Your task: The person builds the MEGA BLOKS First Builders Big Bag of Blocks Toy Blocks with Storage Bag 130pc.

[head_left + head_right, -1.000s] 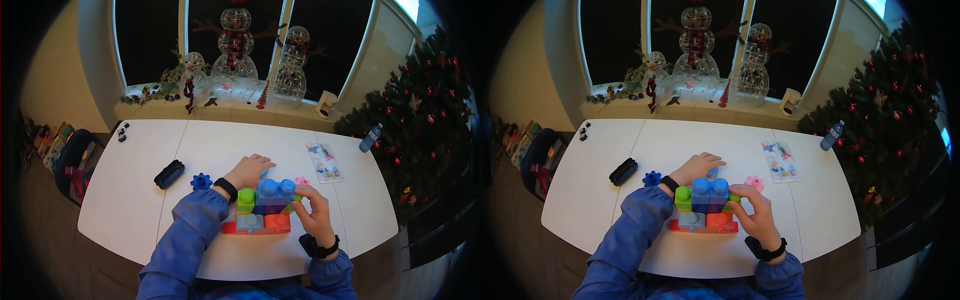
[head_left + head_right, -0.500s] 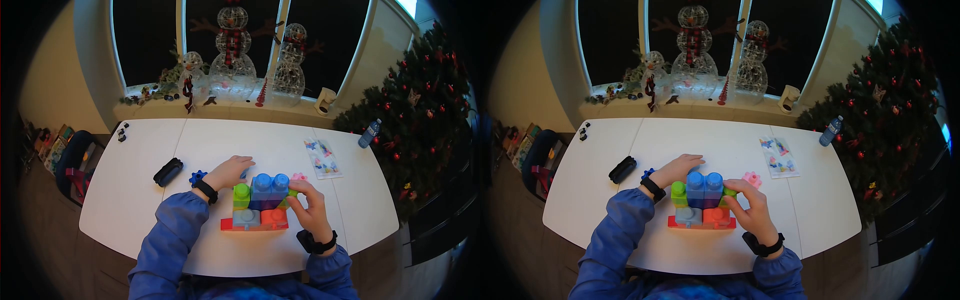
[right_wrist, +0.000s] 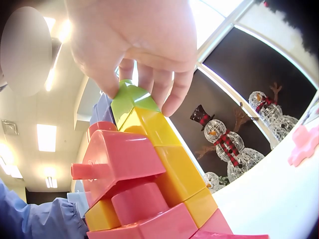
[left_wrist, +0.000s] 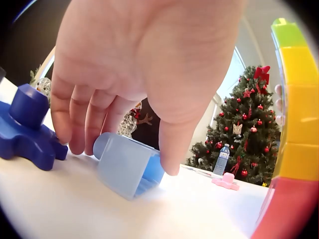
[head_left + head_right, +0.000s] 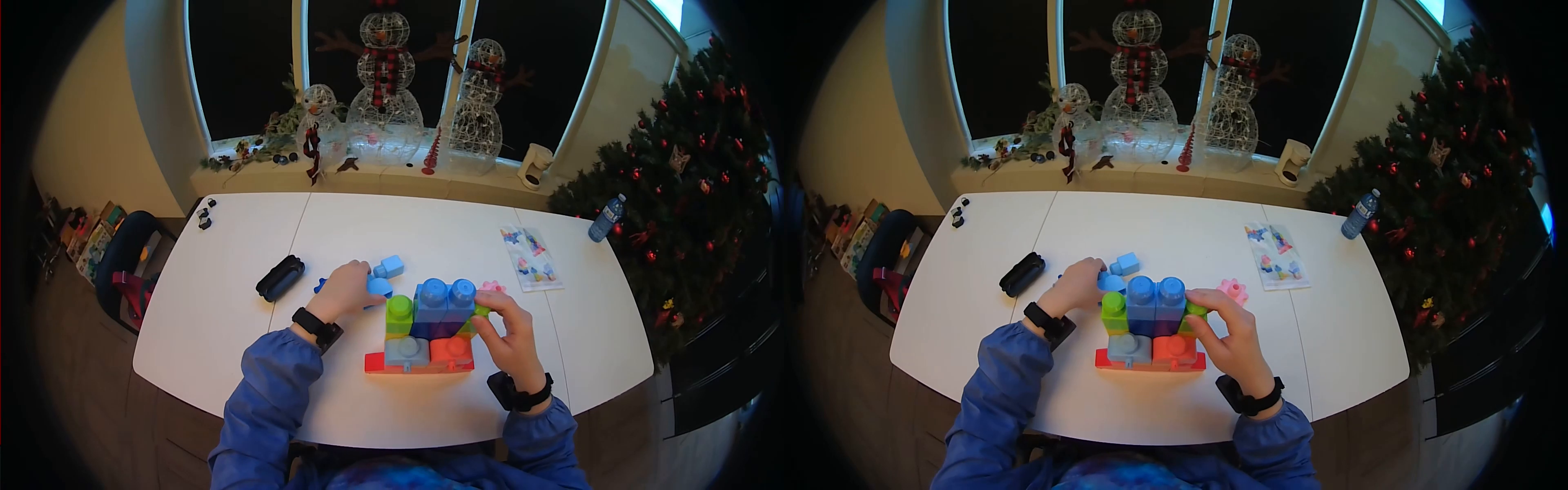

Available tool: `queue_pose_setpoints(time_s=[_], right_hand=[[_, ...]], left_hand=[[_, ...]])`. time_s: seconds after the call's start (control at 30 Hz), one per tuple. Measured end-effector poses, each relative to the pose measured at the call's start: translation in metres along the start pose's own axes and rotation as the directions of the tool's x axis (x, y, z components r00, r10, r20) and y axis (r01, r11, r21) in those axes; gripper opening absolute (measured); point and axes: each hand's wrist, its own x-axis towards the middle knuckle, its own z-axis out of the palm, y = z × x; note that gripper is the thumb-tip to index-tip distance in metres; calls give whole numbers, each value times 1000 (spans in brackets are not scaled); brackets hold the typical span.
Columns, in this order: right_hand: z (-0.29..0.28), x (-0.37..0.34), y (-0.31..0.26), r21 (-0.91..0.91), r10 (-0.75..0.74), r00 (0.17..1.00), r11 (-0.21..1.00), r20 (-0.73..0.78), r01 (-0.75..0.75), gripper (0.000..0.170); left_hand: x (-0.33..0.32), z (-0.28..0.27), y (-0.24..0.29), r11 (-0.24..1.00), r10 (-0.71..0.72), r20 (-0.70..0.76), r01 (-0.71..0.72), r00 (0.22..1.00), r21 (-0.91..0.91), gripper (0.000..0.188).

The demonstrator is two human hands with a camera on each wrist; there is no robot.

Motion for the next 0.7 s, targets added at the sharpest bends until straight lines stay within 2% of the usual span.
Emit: queue_pose_setpoints(time_s=[0.07, 0.17, 0.27, 0.33, 0.37, 0.43, 0.47, 0.5, 0.57, 0.67, 0.7], right_hand=[[0, 0, -2, 3, 6, 1000, 1000, 3, -6, 30], [-2, 3, -4, -16, -16, 1000, 1000, 21, 16, 30], [-10, 11, -9, -47, -22, 998, 999, 60, 25, 31], [-19, 21, -14, -37, 29, 996, 999, 84, -26, 36], [-20, 27, -18, 18, 17, 999, 1000, 43, -18, 40], [-17, 41, -30, 128, -1, 999, 992, -43, 7, 48], [-17, 47, -33, 119, -18, 1000, 993, -25, 21, 57], [-17, 54, -35, 139, -35, 999, 990, -8, 36, 58], [-14, 66, -40, 181, -71, 997, 981, 23, 65, 60], [-10, 72, -45, 159, -79, 995, 985, 66, 67, 53], [-11, 73, -45, 151, -79, 992, 986, 94, 64, 50]], left_hand=[[-1, -9, 1, 996, -13, -21, 12, 1000, -85, 58], [-8, -42, 20, 963, -62, -245, -7, 967, -270, 64], [-12, -81, 48, 925, 71, -468, -233, 881, -299, 69], [-22, -111, 76, 862, 84, -479, -305, 874, -406, 69], [-28, -124, 90, 823, 90, -484, -339, 870, -456, 69], [-37, -136, 111, 769, 183, -504, -442, 844, -461, 72], [-39, -139, 121, 732, 245, -522, -509, 817, -453, 72], [-42, -141, 130, 689, 305, -541, -573, 784, -443, 73], [-48, -140, 139, 698, 358, -518, -591, 777, -404, 74], [-50, -134, 144, 700, 421, -531, -636, 735, -324, 74], [-53, -133, 145, 687, 391, -519, -617, 760, -385, 71]])
